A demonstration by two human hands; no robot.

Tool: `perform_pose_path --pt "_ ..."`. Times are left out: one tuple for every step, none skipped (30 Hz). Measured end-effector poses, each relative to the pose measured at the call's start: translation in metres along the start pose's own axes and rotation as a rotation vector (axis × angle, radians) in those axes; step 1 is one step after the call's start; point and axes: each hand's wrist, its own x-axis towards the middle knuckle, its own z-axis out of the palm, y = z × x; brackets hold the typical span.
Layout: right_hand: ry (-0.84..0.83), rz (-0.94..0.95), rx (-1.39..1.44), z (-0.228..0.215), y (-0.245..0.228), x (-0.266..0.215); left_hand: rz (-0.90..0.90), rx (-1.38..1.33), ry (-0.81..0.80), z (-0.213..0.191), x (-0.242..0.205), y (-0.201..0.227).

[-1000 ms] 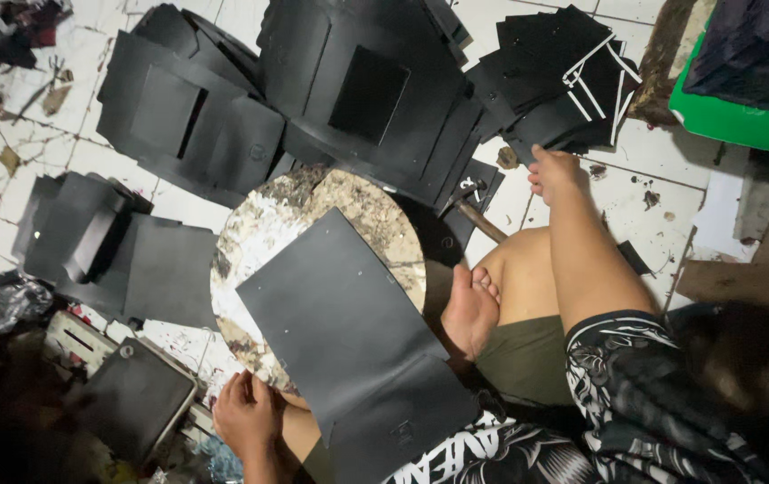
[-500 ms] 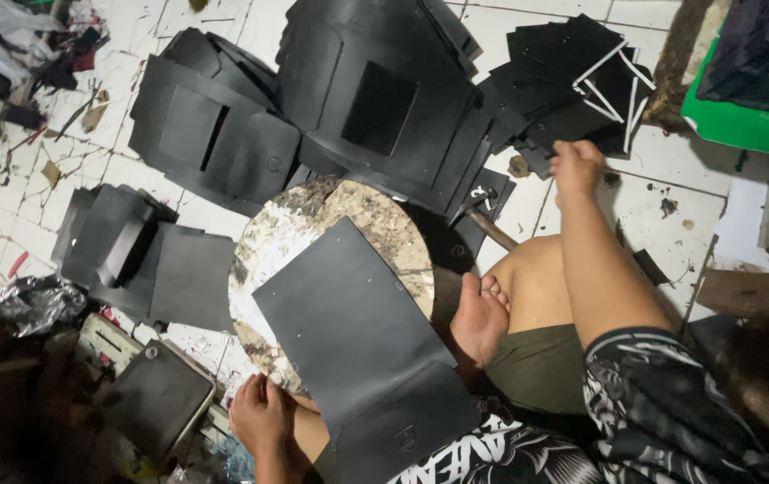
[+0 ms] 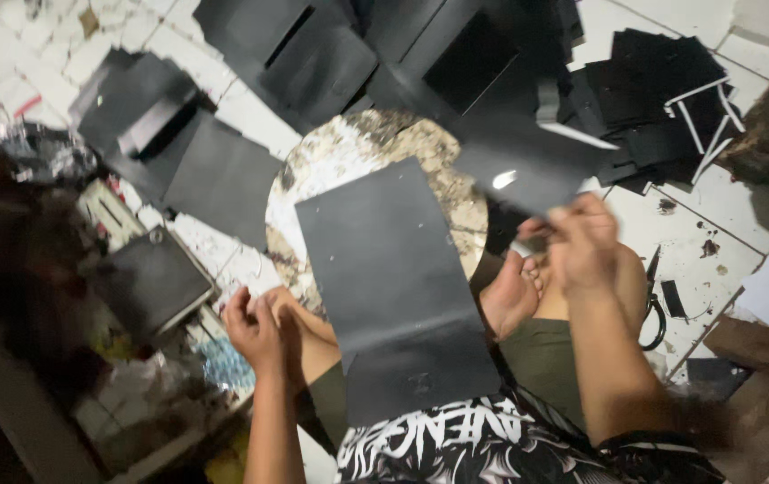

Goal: The person cuts a piece of black leather with scissors, then inserts a white strip into a slot on the leather piece. They use a hammer to press the strip into place, then fold the leather to form a wallet and press the edges to secure the shape.

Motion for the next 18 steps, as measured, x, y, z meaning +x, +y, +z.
perform_pose_path --pt "-0.013 0.014 -0.013 0.016 0.002 -0.015 -0.02 0.008 0.007 -0.001 0.002 0.02" --pt "-0.128 0.114 -0.098 0.032 0.004 -0.03 0.002 -0.019 -0.026 -0.002 0.005 0.039" --pt "-0.242 0.214 -0.183 0.048 0.007 -0.046 0.024 -0.046 -0.059 -0.002 0.009 0.057" --pt "-0.256 0.231 -0.194 0.036 0.029 -0.044 0.003 -0.035 -0.051 0.007 0.005 0.059" --pt "-0.373 0.318 -0.369 0.024 0.051 -0.042 0.056 -0.072 -0.046 0.016 0.001 0.061" --pt "-0.492 0.401 -0.542 0.012 0.073 -0.04 0.111 -0.109 -0.041 0.025 -0.002 0.063" --pt "-0.507 0.416 -0.551 0.003 0.085 -0.041 0.092 -0.097 -0.033 0.026 -0.003 0.085" --pt "-0.5 0.404 -0.539 -0.004 0.097 -0.04 0.143 -0.164 -0.143 0.03 0.001 0.106" --pt "-0.493 0.393 -0.527 -0.013 0.109 -0.039 0.193 -0.231 -0.253 0.034 0.006 0.129" --pt "-0.5 0.396 -0.53 -0.011 0.104 -0.039 0.187 -0.228 -0.248 0.038 0.007 0.139" --pt "-0.518 0.373 -0.501 -0.009 0.099 -0.039 0.222 -0.249 -0.307 0.043 0.008 0.15" --pt "-0.532 0.347 -0.472 -0.007 0.093 -0.037 0.26 -0.274 -0.368 0.049 0.011 0.161" --pt "-0.536 0.346 -0.476 -0.004 0.085 -0.04 0.258 -0.276 -0.363 0.054 0.014 0.161" --pt "-0.539 0.352 -0.421 -0.001 0.076 -0.043 0.188 -0.272 -0.424 0.059 0.017 0.162" --pt "-0.543 0.358 -0.366 0.002 0.068 -0.046 0.118 -0.268 -0.485 0.065 0.02 0.164" --pt "-0.543 0.355 -0.371 0.0 0.065 -0.046 0.118 -0.273 -0.482 0.067 0.025 0.166" --pt "-0.546 0.346 -0.358 -0.002 0.061 -0.045 -0.051 -0.447 -0.607 0.069 0.03 0.169" --pt "-0.548 0.338 -0.344 -0.004 0.059 -0.045 -0.222 -0.619 -0.731 0.071 0.035 0.171"
